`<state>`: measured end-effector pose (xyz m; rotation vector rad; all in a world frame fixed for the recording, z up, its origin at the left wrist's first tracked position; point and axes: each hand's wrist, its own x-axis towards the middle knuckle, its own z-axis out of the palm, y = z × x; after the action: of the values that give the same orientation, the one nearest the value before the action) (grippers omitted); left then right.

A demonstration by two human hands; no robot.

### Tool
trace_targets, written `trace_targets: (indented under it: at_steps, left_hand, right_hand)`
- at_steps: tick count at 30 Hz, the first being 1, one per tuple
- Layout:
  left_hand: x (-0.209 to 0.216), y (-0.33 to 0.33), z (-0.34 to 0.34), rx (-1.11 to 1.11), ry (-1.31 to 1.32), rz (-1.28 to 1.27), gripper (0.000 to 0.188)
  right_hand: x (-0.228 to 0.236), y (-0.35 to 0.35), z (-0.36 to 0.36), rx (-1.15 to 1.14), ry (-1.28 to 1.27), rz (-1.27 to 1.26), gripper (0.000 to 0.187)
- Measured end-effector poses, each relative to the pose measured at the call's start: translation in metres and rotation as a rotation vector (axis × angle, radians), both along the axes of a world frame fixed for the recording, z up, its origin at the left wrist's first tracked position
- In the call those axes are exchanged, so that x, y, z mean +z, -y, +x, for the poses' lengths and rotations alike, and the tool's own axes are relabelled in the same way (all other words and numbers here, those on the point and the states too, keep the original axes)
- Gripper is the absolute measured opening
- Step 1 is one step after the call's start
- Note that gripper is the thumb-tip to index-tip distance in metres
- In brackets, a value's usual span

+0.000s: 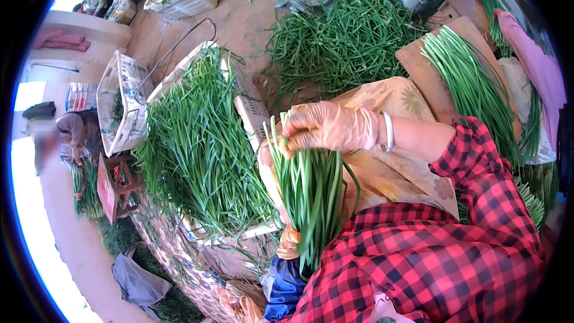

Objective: The person bundles green vegetables using red rubber bands by hand, picking up bunches from a plastic crate and placing them into finished stacks.

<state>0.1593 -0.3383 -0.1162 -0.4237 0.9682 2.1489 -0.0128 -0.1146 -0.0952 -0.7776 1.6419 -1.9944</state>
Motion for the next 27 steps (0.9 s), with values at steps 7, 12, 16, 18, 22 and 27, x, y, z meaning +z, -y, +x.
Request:
trace_targets:
  at_steps: [7,12,16,18,22,27]
  left_hand:
    - [0.0,-0.001,-0.005,-0.016,0.001,0.015,0.084]
    - [-0.002,-0.003,-0.01,0.013,-0.015,0.043,0.084]
    - [-0.002,0.002,-0.018,0.069,-0.045,0.053,0.083]
    - [0.001,0.006,-0.02,0.088,-0.056,0.04,0.083]
    - [0.004,0.013,-0.012,0.095,-0.048,0.036,0.083]
    - [0.004,0.014,0.006,0.105,-0.032,0.046,0.083]
  right_hand:
    - [0.02,-0.03,-0.058,-0.464,0.341,-0.176,0.031]
    - [-0.007,-0.104,-0.086,-0.842,-0.182,0.926,0.07]
    - [-0.035,-0.071,-0.013,-0.08,0.1,0.563,0.078]
    - [-0.031,-0.036,0.028,0.067,0.236,0.37,0.077]
    - [-0.016,0.015,0.047,0.143,0.204,0.119,0.048]
    - [-0.007,-0.021,-0.003,-0.022,-0.94,0.736,0.024]
